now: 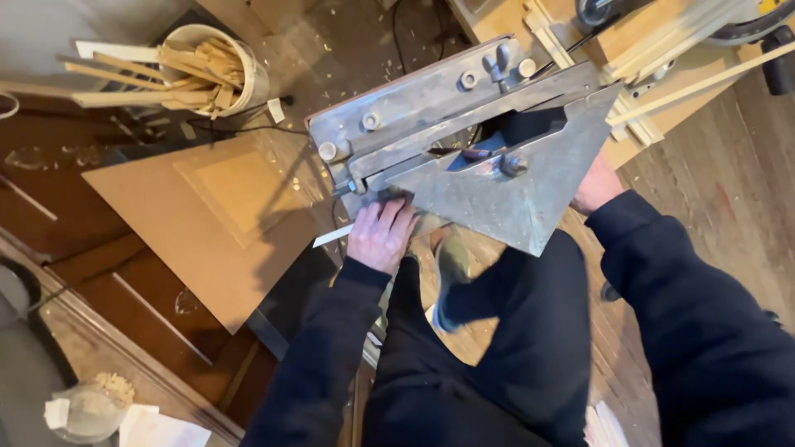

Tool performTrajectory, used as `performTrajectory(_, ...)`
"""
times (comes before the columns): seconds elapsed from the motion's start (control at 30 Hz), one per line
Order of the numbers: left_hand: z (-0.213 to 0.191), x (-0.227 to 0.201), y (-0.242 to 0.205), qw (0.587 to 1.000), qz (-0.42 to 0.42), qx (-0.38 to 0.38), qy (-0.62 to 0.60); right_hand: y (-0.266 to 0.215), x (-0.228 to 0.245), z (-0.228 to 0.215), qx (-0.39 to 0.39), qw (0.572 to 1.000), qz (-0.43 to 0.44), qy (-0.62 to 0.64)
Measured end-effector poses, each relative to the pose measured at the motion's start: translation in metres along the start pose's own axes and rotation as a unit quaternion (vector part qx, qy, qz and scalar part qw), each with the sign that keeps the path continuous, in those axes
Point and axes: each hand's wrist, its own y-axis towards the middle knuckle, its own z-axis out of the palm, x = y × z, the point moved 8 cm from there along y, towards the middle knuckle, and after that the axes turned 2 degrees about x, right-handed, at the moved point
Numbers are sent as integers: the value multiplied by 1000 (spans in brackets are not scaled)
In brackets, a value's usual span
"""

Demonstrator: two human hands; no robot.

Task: Measuring and marking wooden molding pieces for a picture frame in a workshop environment.

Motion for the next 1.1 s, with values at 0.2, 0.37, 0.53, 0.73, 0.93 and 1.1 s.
performTrajectory(0.2,-12,-2,5,1000,-13,9,10,-2,19,-2,-27,998,-51,-33)
performTrajectory(0.37,-11,0,4,1000,-20,16,8,14,62,-32,-16,997,-74,-21)
performTrajectory(0.53,-17,-4,9,1000,-8,11,-6,15,78,-44,-29,992,-120,-12)
performTrajectory(0.73,-17,-4,7,1000,-13,3,-9,22,89,-54,-11,994,-109,12)
performTrajectory(0.93,-17,-3,8,1000,-22,12,9,7,67,-34,-28,993,-112,26)
performTrajectory(1.1,-10,1,12,1000,-17,-3,22,14,41,-27,-47,997,-50,26)
